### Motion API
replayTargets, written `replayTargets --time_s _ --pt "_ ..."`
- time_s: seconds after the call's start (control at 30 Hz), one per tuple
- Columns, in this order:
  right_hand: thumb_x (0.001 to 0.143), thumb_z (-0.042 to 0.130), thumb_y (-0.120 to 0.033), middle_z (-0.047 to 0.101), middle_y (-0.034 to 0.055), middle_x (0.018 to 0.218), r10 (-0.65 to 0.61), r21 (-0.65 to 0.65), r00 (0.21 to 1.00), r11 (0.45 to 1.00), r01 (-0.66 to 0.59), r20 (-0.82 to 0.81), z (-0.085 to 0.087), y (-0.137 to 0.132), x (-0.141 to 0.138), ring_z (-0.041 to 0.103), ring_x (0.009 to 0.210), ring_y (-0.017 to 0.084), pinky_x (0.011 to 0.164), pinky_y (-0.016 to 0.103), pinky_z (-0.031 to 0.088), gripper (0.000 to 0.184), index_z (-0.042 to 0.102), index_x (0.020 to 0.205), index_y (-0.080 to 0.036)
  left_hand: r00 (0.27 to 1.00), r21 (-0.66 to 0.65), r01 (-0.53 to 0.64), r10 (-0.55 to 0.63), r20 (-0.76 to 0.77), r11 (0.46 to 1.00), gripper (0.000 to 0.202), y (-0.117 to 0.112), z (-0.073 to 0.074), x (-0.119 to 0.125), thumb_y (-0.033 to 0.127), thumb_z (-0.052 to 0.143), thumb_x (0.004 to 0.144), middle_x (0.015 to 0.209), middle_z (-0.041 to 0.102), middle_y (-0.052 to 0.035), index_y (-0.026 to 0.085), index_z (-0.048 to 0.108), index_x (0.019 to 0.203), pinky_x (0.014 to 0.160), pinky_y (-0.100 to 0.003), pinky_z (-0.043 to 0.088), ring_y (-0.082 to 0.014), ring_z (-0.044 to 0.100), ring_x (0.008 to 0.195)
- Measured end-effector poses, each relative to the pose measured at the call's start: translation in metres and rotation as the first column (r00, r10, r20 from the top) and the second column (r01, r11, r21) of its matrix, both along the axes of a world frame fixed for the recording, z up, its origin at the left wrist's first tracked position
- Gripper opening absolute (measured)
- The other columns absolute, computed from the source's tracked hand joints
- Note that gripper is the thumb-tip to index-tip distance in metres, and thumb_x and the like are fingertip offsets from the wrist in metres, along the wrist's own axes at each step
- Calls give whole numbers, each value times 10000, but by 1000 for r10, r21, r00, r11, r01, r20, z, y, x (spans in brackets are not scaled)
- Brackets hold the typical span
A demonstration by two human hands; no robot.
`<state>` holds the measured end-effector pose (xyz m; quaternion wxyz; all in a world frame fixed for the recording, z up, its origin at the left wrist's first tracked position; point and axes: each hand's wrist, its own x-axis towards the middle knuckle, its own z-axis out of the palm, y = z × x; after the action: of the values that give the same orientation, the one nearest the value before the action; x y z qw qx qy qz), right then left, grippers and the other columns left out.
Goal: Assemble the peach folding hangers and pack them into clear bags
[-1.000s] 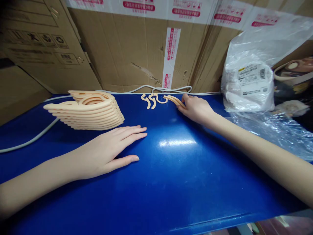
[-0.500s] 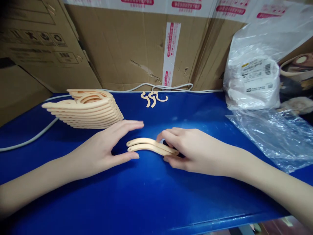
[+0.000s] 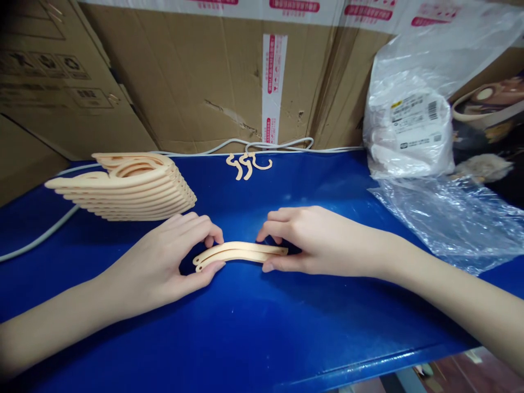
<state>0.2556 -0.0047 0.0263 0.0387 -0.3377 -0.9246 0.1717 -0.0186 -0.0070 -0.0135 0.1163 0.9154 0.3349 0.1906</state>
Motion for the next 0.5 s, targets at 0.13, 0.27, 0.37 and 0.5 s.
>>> replayTargets --time_s 0.13,0.27,0.37,0.5 --pt "1022 532 -477 742 89 1088 -57 237 994 971 33 94 4 29 5 703 986 245 839 350 510 359 726 1145 -201 1000 53 -25 25 8 998 40 -4 -1 1 257 540 939 869 599 22 217 533 941 696 -328 393 -172 543 765" --pt "1000 541 -409 744 136 1130 -267 472 938 871 137 220 2 77 5 706 994 303 822 393 503 351 731 1174 -172 999 177 -34 41 -32 984 177 -7 -5 0 371 565 946 866 624 5 200 558 990 659 -329 415 -185 589 745" --pt "996 521 -356 729 161 1190 -362 531 909 822 206 208 -3 109 0 695 1024 322 786 393 489 381 705 1261 -153 997 206 -57 67 -41 977 282 -9 -9 -1 472 573 960 740 576 34 194 578 1011 552 -305 356 -167 557 629" --pt "998 502 -321 722 141 1197 -395 546 889 809 215 234 -11 130 -8 680 1016 295 774 357 448 341 721 1217 -178 997 171 -58 66 -42 984 183 -9 -9 -1 394 550 973 686 552 57 213 554 941 502 -283 291 -138 514 559"
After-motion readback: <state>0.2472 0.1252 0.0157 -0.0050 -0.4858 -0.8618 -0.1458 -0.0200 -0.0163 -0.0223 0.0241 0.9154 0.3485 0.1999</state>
